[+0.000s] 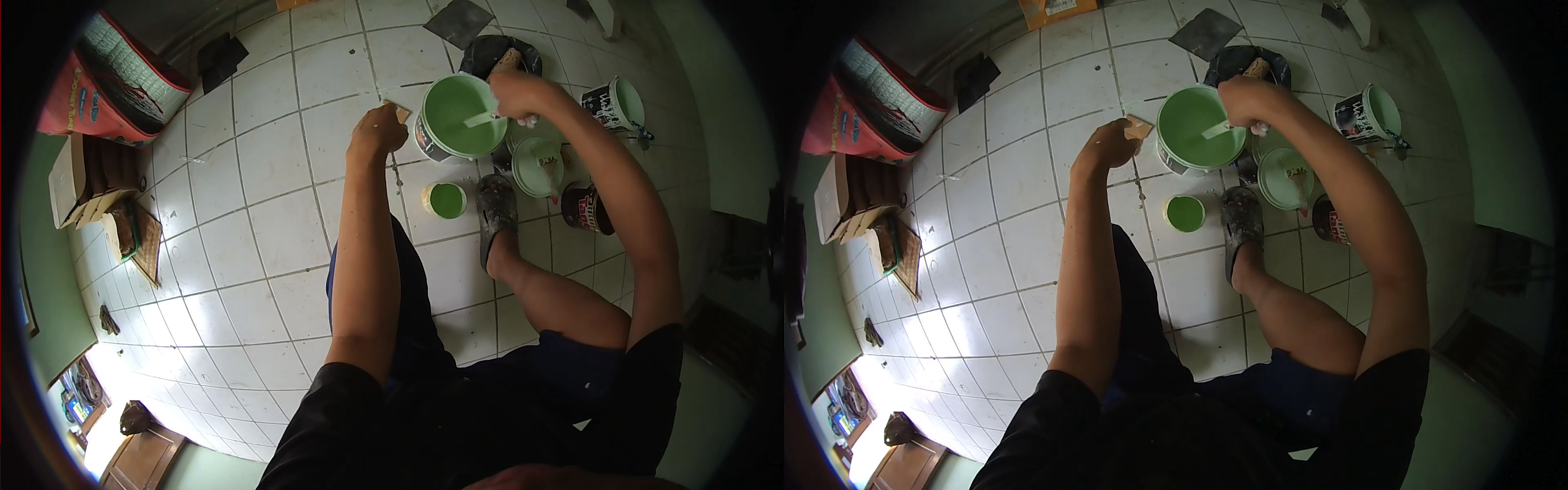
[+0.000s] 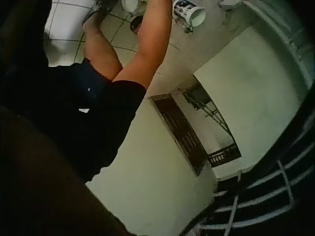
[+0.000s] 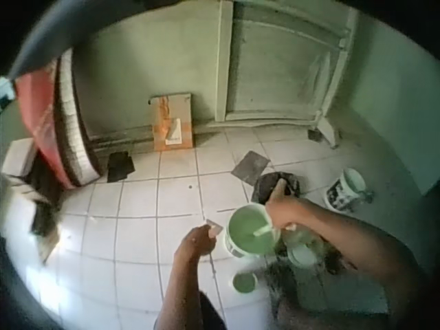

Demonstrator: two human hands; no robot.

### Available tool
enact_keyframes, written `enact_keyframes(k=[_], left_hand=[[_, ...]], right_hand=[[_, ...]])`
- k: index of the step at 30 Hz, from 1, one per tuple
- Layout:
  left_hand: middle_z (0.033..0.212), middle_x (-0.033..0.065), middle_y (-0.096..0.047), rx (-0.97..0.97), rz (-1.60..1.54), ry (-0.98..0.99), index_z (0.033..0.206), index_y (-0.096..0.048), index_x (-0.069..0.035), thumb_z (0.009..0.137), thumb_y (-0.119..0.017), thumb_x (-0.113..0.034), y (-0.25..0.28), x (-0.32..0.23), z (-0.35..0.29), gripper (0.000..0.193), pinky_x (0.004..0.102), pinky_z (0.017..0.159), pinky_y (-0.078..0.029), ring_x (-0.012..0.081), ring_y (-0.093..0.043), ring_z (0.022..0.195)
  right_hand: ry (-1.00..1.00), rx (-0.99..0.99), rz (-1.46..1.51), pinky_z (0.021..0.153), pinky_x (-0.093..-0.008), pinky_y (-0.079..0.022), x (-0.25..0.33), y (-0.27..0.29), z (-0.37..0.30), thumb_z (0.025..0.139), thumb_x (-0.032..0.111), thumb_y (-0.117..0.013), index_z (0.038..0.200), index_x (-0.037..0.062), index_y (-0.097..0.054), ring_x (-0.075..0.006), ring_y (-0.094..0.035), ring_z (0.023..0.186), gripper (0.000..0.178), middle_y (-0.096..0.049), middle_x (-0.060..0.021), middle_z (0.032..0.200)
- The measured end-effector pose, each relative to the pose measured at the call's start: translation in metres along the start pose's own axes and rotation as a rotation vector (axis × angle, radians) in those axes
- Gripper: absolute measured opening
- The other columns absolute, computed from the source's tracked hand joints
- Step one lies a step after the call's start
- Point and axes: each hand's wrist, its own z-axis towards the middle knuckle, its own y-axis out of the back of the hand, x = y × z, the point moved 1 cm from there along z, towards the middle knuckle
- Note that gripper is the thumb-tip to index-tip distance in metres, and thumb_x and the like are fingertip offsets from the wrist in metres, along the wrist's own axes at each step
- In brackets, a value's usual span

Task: The person is mixing green paint in a small container and then pouring it into a larger paint bucket.

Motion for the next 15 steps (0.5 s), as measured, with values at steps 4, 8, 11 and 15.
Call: enact_keyframes(k=[4,8,11,15], left_hand=[[0.119,0.0191,-0.064,-0.202,-0.04,-0.103,0.121,-0.062,-0.005,0.082,-0.061,-0.013,0.0,-0.001,0.002,0.04,0.0428,0.094,-0.051,0.0341,-0.062,0.111],[0.116,0.0238,-0.062,-0.417,-0.161,-0.277,0.118,-0.064,-0.003,0.081,-0.064,-0.013,-0.001,-0.014,0.007,0.038,0.0432,0.092,-0.051,0.0379,-0.063,0.106],[0.108,0.0246,-0.064,-0.446,-0.204,-0.334,0.118,-0.065,-0.002,0.081,-0.068,-0.013,-0.004,-0.019,0.011,0.038,0.0417,0.089,-0.052,0.0363,-0.067,0.095],[0.105,0.0252,-0.064,-0.464,-0.221,-0.377,0.117,-0.065,-0.003,0.081,-0.068,-0.013,-0.009,-0.021,0.013,0.037,0.0415,0.087,-0.053,0.0351,-0.068,0.089]], right_hand=[[0.098,-0.093,-0.041,0.057,-0.0396,-0.056,0.0,0.015,-0.014,0.087,0.015,-0.068,0.089,-0.0084,-0.065,-0.0275,-0.069,0.06,0.024,-0.067,-0.0202,0.068],[0.228,-0.391,-0.272,0.068,-0.0418,-0.059,-0.007,0.005,-0.007,0.082,0.004,-0.065,0.083,-0.0042,-0.07,-0.0321,-0.072,0.081,0.01,-0.071,-0.0216,0.086],[0.198,-0.462,-0.305,0.074,-0.0426,-0.058,0.002,0.0,-0.007,0.078,-0.002,-0.063,0.088,-0.0022,-0.071,-0.035,-0.071,0.091,0.013,-0.07,-0.0232,0.094],[0.229,-0.543,-0.321,0.072,-0.0425,-0.058,0.011,-0.008,-0.011,0.075,-0.003,-0.064,0.083,-0.0012,-0.071,-0.0356,-0.071,0.086,0.011,-0.071,-0.0216,0.088]])
